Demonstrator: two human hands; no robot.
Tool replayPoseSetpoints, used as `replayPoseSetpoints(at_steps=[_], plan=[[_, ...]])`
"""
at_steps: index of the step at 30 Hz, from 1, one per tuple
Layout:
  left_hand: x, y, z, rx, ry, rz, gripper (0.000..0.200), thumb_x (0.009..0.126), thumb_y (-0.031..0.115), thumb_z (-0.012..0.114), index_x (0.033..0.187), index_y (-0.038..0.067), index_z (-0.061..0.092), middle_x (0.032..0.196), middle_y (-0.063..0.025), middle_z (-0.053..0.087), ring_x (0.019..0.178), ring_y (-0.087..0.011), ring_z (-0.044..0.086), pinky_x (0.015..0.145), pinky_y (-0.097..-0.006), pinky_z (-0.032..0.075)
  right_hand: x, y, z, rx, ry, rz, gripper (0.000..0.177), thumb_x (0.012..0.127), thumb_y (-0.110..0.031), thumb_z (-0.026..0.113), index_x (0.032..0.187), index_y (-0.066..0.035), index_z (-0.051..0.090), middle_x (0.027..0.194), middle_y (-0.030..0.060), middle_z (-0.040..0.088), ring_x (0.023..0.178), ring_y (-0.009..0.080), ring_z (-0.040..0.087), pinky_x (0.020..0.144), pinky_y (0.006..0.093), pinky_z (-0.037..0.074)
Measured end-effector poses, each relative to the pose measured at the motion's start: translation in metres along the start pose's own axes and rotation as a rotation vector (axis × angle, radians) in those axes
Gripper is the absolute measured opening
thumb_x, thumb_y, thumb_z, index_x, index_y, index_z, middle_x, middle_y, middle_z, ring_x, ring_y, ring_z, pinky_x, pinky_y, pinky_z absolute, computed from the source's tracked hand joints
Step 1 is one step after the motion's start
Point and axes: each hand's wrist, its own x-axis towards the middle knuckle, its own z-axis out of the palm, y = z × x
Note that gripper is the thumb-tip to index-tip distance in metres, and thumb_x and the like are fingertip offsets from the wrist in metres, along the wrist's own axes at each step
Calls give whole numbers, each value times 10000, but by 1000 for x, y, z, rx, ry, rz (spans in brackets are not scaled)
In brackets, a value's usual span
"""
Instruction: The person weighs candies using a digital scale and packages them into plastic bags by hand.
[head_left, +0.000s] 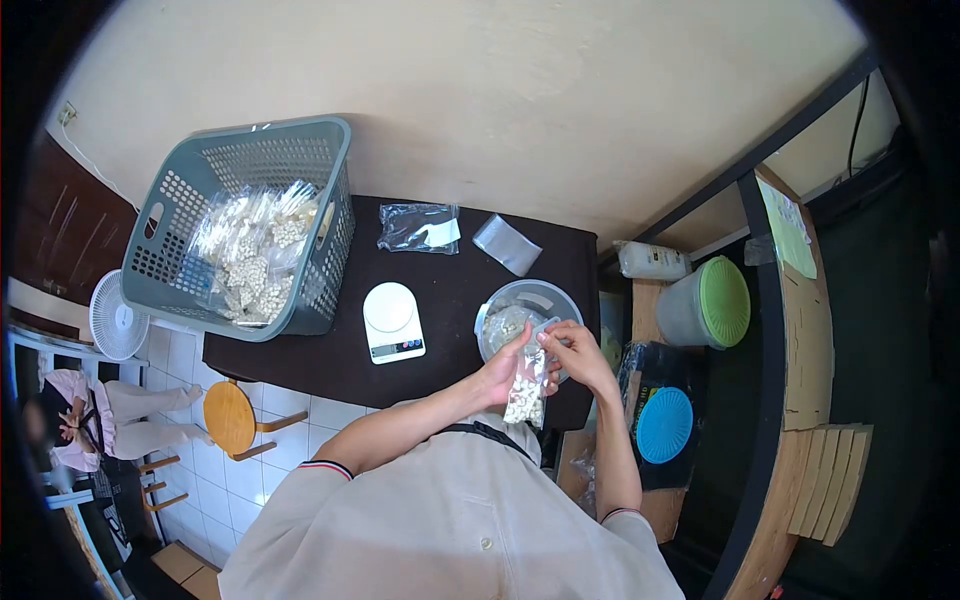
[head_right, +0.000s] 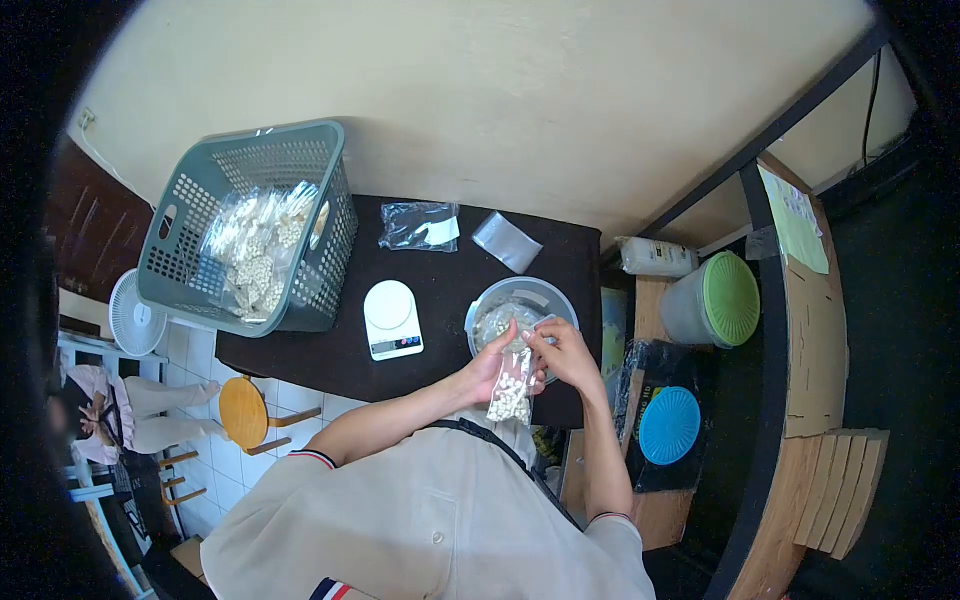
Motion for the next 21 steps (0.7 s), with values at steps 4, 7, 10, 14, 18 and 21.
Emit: replayPoseSetpoints(at_steps=[4,7,10,14,18,21], plan=[[0,-6,-5,-68,71,-64,768,891,777,582,1080,35,647,952,-151,673,853,-326,693,808,-480,587,6,10,2,-79,-18,174,400,990,-242,717,760,76,642,880,106,616,647,130,653,551,272,534],[0,-2,-7,-21,53,-74,782,914,780,535,1049,20,655,939,-157,688,861,-332,705,829,-492,593,4,15,5,-13,4,72,404,985,-238,716,737,68,626,838,105,637,623,129,634,532,282,513],[-1,-2,-6,20,57,-88,767,934,770,509,1069,30,658,946,-153,692,856,-320,702,818,-481,593,2,17,4,-19,14,105,377,979,-215,711,738,66,640,901,119,684,669,139,641,575,296,516],[-1,-6,-10,168,50,-80,714,951,729,530,1166,57,640,983,-132,695,855,-289,697,803,-453,588,-4,9,1,-34,19,32,313,968,-167,714,748,49,662,1028,107,710,790,119,618,675,297,492],[-13,-6,11,399,-80,32,546,990,545,656,1246,66,594,977,-102,680,877,-221,683,826,-404,573,-20,-29,-4,101,55,-57,209,962,-107,704,830,55,706,1121,133,714,908,156,658,783,314,527],[-24,-6,45,1188,-96,516,476,844,176,886,1165,64,552,931,-47,651,834,-121,652,754,-318,543,-39,-57,-7,181,149,-179,149,946,-85,722,873,44,735,1172,151,702,1011,204,664,878,343,528]])
